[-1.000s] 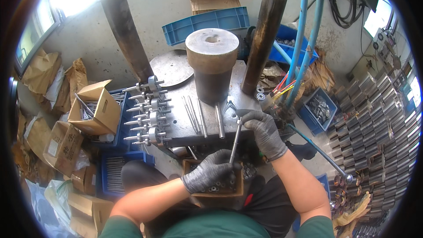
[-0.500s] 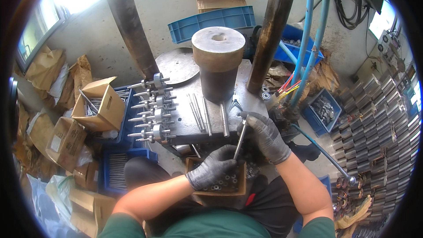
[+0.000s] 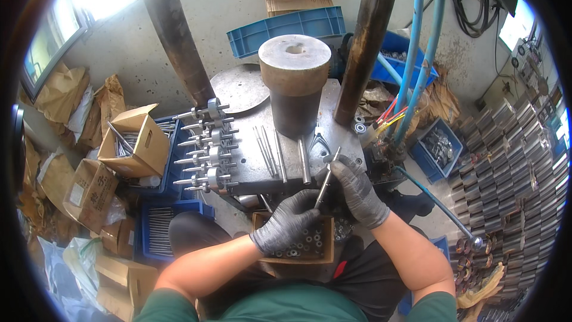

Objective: Manually assembling metal components using a mechanical press machine.

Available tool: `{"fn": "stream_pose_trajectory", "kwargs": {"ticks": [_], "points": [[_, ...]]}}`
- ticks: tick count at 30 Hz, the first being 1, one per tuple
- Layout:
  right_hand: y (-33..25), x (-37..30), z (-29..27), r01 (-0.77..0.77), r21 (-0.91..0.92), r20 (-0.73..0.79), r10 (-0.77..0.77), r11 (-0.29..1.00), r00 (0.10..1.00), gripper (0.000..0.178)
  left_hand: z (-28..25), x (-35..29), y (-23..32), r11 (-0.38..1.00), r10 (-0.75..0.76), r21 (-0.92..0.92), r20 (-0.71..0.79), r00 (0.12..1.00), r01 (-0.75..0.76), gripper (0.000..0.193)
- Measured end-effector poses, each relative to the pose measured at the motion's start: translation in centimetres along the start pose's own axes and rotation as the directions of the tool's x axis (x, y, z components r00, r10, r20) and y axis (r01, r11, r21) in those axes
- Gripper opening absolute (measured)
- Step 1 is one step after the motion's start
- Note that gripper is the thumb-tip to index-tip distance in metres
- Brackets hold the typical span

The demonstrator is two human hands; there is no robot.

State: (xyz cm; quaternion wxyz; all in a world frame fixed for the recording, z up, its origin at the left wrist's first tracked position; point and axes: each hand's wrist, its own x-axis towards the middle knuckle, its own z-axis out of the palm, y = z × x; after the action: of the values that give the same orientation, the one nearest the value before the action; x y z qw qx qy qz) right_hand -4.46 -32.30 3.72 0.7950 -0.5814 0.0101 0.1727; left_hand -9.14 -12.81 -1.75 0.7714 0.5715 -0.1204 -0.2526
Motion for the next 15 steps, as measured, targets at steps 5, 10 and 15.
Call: {"fn": "stream_pose_trajectory", "kwargs": {"ticks": [5,10,15], "points": [[0.1,0.6,-2.7,0.038,-0.138,0.039,-0.033,0.99,0.999,0.036,-0.3,0.4,1.9,0.928,0.137,0.354,-0.035,0.99,-0.116,0.047],[-1.3,-0.1,-2.1,0.318,-0.14,-0.008,-0.322,0.938,0.947,0.032,-4.1,3.0,2.0,0.414,0.371,0.9,-0.031,0.928,-0.136,0.05],[-1.4,2.3,-5.0,0.591,-0.305,-0.143,-0.649,0.747,0.747,0.023,-8.3,4.1,3.6,0.038,0.489,0.999,-0.05,0.871,0.036,0.06]]}}
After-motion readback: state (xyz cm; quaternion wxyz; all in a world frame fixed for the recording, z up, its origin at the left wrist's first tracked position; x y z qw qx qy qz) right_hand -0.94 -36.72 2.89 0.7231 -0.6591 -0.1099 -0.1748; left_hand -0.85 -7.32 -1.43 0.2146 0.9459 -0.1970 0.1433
